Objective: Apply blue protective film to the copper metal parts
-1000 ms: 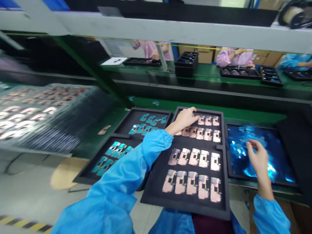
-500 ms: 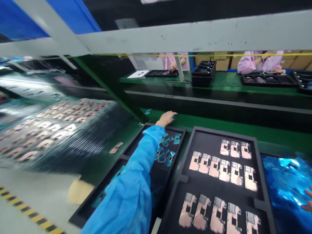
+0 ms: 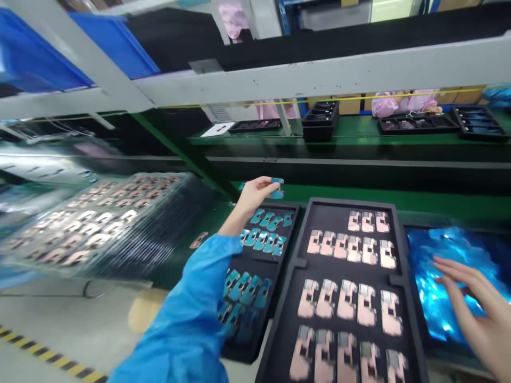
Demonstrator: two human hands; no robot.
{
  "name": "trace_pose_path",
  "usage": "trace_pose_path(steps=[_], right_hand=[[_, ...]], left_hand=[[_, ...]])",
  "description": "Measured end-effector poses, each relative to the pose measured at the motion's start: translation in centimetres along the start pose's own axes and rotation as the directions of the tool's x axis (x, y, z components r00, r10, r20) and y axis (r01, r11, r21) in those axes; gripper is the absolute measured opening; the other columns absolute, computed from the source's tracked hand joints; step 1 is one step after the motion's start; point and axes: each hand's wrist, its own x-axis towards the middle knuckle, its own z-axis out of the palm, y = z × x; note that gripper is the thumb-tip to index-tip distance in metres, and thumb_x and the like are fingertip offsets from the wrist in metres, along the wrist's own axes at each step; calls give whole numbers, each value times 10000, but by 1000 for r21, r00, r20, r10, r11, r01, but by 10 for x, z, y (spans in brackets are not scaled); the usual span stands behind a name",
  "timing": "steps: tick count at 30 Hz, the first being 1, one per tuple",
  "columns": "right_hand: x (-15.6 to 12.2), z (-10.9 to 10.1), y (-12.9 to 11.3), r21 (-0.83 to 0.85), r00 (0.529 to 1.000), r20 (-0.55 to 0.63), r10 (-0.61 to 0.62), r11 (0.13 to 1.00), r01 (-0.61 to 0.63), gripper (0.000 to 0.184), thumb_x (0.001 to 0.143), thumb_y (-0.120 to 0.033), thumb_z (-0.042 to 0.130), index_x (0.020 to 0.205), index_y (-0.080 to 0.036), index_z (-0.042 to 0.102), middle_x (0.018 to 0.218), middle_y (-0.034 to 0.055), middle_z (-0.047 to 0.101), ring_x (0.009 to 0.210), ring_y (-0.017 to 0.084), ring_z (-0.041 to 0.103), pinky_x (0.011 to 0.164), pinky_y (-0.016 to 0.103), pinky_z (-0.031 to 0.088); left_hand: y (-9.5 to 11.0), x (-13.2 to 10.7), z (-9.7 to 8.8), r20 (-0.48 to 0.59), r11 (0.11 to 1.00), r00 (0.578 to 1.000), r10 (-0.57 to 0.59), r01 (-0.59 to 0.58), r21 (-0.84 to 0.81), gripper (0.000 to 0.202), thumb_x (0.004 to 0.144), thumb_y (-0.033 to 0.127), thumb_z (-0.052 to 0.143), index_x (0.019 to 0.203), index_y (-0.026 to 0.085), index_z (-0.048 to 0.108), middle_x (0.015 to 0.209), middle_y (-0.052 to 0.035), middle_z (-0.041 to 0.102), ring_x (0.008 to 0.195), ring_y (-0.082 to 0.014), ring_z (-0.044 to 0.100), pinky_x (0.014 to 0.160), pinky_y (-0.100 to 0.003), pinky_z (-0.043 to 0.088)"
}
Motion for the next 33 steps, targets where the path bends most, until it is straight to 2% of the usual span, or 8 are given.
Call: trace_pose_path(steps=[2, 6, 11, 15, 20, 27, 30, 33], right_hand=[[5, 1, -35, 114, 992, 118, -52, 993, 39, 185, 1069, -312, 638, 1183, -283, 781, 1214, 71, 806, 1060, 251, 785, 771, 350, 628], [8, 15, -91, 416, 959, 271, -79, 908, -43, 304, 1055, -288, 665, 1354, -246, 706, 1248, 88, 785, 936, 193, 768, 741, 315, 628], [-8, 23, -109, 598, 933, 359, -12, 771, -220, 279, 986, -363, 774, 1228, -228, 739, 1159, 67, 787, 913, 183, 750, 705, 291, 617], [-25, 14, -100, 612, 945, 326, 36, 753, -240, 171, 971, -385, 790, 1026, -224, 769, 968, 37, 777, 856, 185, 731, 702, 295, 598], [-39, 8, -90, 596, 976, 219, 17, 789, -147, 133, 1000, -337, 733, 940, -220, 754, 896, 28, 757, 804, 179, 711, 694, 293, 580], [-47, 9, -84, 449, 990, 121, -69, 893, 7, 222, 1090, -303, 588, 939, -207, 720, 888, 52, 754, 814, 188, 724, 741, 313, 597], [-49, 8, -83, 373, 989, 84, -121, 924, 81, 164, 1085, -291, 622, 1142, -226, 762, 1098, 92, 775, 994, 220, 746, 807, 343, 633], [-49, 7, -82, 242, 983, -27, -180, 953, 181, 163, 1076, -259, 653, 1153, -270, 796, 1137, 95, 770, 1076, 246, 733, 921, 413, 636]], left_hand=[[40, -73, 14, 97, 988, 995, -15, 30, -154, 386, 788, 499, 890, 954, 171, 771, 889, -76, 797, 724, -196, 719, 613, -281, 588], [104, -203, 49, 260, 978, 966, -13, 67, -197, 334, 811, 464, 901, 961, 185, 798, 860, -56, 789, 724, -200, 734, 590, -270, 608], [121, -285, 87, 347, 957, 938, 21, 81, -277, 240, 887, 420, 835, 985, 201, 831, 919, -50, 786, 826, -211, 742, 624, -263, 620], [115, -313, 104, 320, 950, 941, 106, -1, -313, 190, 931, 361, 777, 1017, 210, 853, 1019, -66, 785, 956, -225, 737, 727, -285, 641], [116, -335, 124, 170, 954, 964, 205, -158, -253, 146, 967, 291, 708, 939, 209, 825, 979, -57, 773, 938, -204, 713, 753, -268, 604], [110, -341, 148, 104, 961, 991, 79, -48, -271, 217, 948, 384, 740, 834, 209, 797, 826, -30, 732, 813, -203, 682, 762, -295, 564], [107, -339, 152, 80, 956, 995, 55, -29, -293, 206, 942, 397, 754, 872, 216, 824, 896, -42, 761, 887, -223, 705, 831, -317, 570], [106, -337, 153, 128, 938, 991, 48, -1, -345, 205, 932, 404, 771, 979, 224, 859, 1008, -60, 802, 987, -245, 734, 923, -346, 584]])
